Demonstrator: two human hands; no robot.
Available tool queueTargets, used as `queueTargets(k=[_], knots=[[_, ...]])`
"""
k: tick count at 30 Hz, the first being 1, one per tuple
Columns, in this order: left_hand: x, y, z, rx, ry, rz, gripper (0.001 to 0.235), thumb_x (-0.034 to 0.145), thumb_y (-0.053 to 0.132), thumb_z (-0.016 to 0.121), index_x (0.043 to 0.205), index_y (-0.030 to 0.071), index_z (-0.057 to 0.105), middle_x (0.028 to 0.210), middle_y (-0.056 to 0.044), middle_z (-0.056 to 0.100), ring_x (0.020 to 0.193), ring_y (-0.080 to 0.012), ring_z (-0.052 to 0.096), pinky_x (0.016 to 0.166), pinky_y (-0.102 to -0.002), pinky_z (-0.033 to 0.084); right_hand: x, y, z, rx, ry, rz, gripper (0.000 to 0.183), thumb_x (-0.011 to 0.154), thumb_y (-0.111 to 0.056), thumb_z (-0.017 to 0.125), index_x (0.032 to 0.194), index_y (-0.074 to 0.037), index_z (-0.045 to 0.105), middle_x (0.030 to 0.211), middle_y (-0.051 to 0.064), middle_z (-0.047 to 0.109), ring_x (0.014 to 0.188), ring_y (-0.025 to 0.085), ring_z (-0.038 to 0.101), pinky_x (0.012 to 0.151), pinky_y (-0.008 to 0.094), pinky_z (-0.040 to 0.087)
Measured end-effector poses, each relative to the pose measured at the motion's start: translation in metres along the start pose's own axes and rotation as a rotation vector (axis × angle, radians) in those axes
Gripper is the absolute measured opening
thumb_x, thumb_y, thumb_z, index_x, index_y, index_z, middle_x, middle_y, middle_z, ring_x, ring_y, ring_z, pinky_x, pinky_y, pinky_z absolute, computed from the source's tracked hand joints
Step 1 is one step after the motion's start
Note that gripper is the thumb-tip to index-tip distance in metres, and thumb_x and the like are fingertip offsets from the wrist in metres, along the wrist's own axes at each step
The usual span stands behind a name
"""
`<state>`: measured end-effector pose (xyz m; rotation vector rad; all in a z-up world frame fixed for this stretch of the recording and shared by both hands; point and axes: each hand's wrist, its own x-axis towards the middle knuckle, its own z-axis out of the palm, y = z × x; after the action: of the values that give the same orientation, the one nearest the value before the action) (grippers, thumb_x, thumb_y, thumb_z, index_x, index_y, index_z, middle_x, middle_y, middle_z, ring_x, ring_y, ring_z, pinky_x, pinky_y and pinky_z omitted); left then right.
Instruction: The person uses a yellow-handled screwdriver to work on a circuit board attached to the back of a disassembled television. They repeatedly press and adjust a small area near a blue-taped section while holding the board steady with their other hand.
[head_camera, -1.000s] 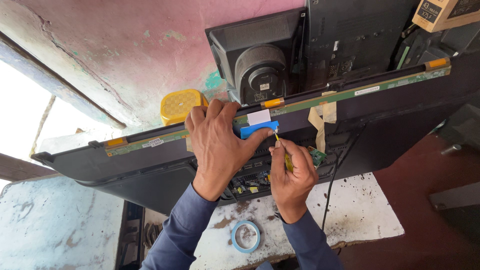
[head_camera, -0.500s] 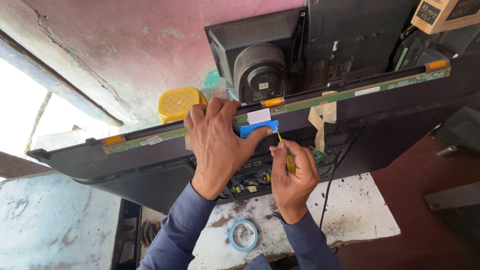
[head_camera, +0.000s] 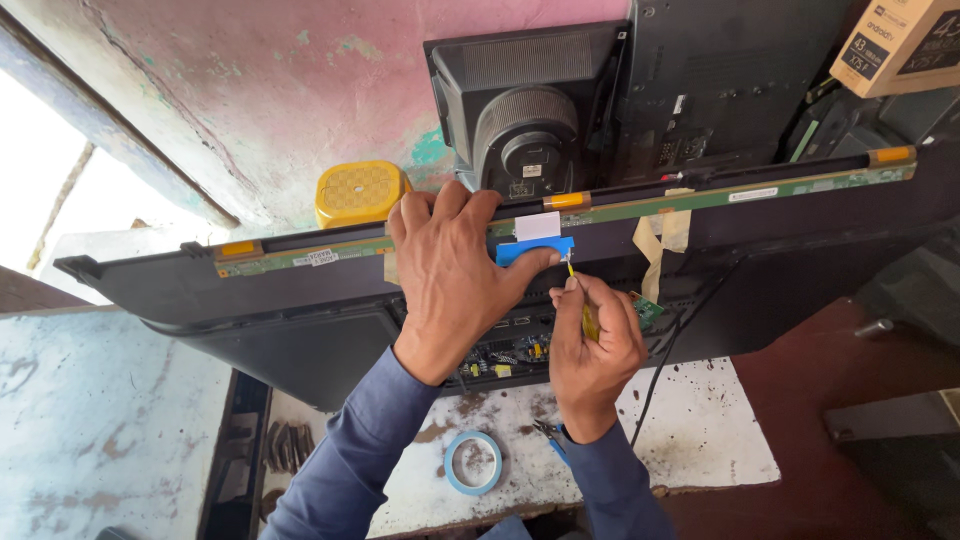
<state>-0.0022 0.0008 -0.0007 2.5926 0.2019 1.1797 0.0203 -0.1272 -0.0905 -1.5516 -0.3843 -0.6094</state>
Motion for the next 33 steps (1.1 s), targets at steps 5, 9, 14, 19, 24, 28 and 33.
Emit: queueTargets(k=[5, 9, 14, 19, 24, 28, 33], knots=[[0.001, 0.000, -0.001, -0.009, 0.000, -0.007, 0.064, 0.060, 0.052, 0.091, 0.102, 0.006, 0.075, 0.095, -0.009, 0.063, 0.098, -0.0339, 0.052, 0.094, -0.050, 0.035, 0.001, -0.003, 0.000, -0.028, -0.005, -0.011, 0.011, 0.101, 0.002, 0.066, 0.110, 0.007, 0.071, 0.099, 0.011, 0.071, 0.088, 0.016, 0.076, 0.076, 0.026, 0.062], [0.001, 0.000, -0.001, -0.004, -0.007, -0.013, 0.063, 0.059, 0.052, 0.091, 0.100, 0.007, 0.075, 0.094, -0.007, 0.063, 0.097, -0.0341, 0.052, 0.094, -0.050, 0.035, 0.001, -0.004, -0.001, -0.029, -0.019, -0.017, 0.010, 0.101, 0.002, 0.067, 0.109, 0.007, 0.071, 0.098, 0.011, 0.071, 0.087, 0.015, 0.076, 0.075, 0.025, 0.062], [0.000, 0.000, -0.001, 0.002, 0.011, -0.002, 0.062, 0.060, 0.052, 0.091, 0.098, 0.007, 0.074, 0.094, -0.008, 0.062, 0.098, -0.0351, 0.052, 0.094, -0.050, 0.036, 0.002, -0.005, -0.002, -0.012, -0.028, -0.006, 0.011, 0.101, 0.002, 0.067, 0.109, 0.007, 0.071, 0.099, 0.011, 0.071, 0.088, 0.016, 0.076, 0.076, 0.026, 0.063], [-0.001, -0.001, -0.001, 0.010, 0.029, 0.003, 0.061, 0.061, 0.054, 0.091, 0.096, 0.007, 0.074, 0.094, -0.008, 0.060, 0.097, -0.0352, 0.052, 0.093, -0.051, 0.036, 0.003, -0.002, -0.008, -0.008, -0.069, -0.013, 0.012, 0.102, 0.001, 0.066, 0.111, 0.007, 0.071, 0.101, 0.012, 0.071, 0.090, 0.017, 0.077, 0.076, 0.027, 0.065], [0.000, -0.001, -0.003, 0.008, 0.019, -0.006, 0.060, 0.060, 0.054, 0.090, 0.094, 0.007, 0.073, 0.092, -0.008, 0.060, 0.095, -0.0347, 0.051, 0.092, -0.051, 0.037, 0.009, 0.001, -0.022, 0.089, -0.065, -0.028, 0.013, 0.104, 0.002, 0.061, 0.113, 0.008, 0.068, 0.104, 0.013, 0.071, 0.089, 0.017, 0.076, 0.074, 0.028, 0.066], [0.000, -0.001, -0.004, 0.034, -0.004, -0.001, 0.059, 0.061, 0.054, 0.090, 0.092, 0.007, 0.072, 0.091, -0.009, 0.059, 0.094, -0.0348, 0.051, 0.092, -0.051, 0.037, 0.028, -0.003, -0.044, 0.223, -0.044, -0.002, 0.019, 0.105, -0.008, 0.059, 0.122, 0.001, 0.062, 0.089, 0.004, 0.067, 0.072, 0.007, 0.068, 0.062, 0.021, 0.058], [-0.003, -0.004, 0.000, 0.023, 0.023, 0.010, 0.061, 0.060, 0.056, 0.089, 0.095, 0.008, 0.073, 0.091, -0.007, 0.059, 0.094, -0.0339, 0.050, 0.093, -0.051, 0.037, 0.090, -0.011, -0.072, -0.285, -0.182, -0.253, 0.021, 0.101, -0.007, 0.075, 0.115, 0.007, 0.071, 0.076, 0.009, 0.050, 0.065, 0.013, 0.047, 0.062, 0.026, 0.039]])
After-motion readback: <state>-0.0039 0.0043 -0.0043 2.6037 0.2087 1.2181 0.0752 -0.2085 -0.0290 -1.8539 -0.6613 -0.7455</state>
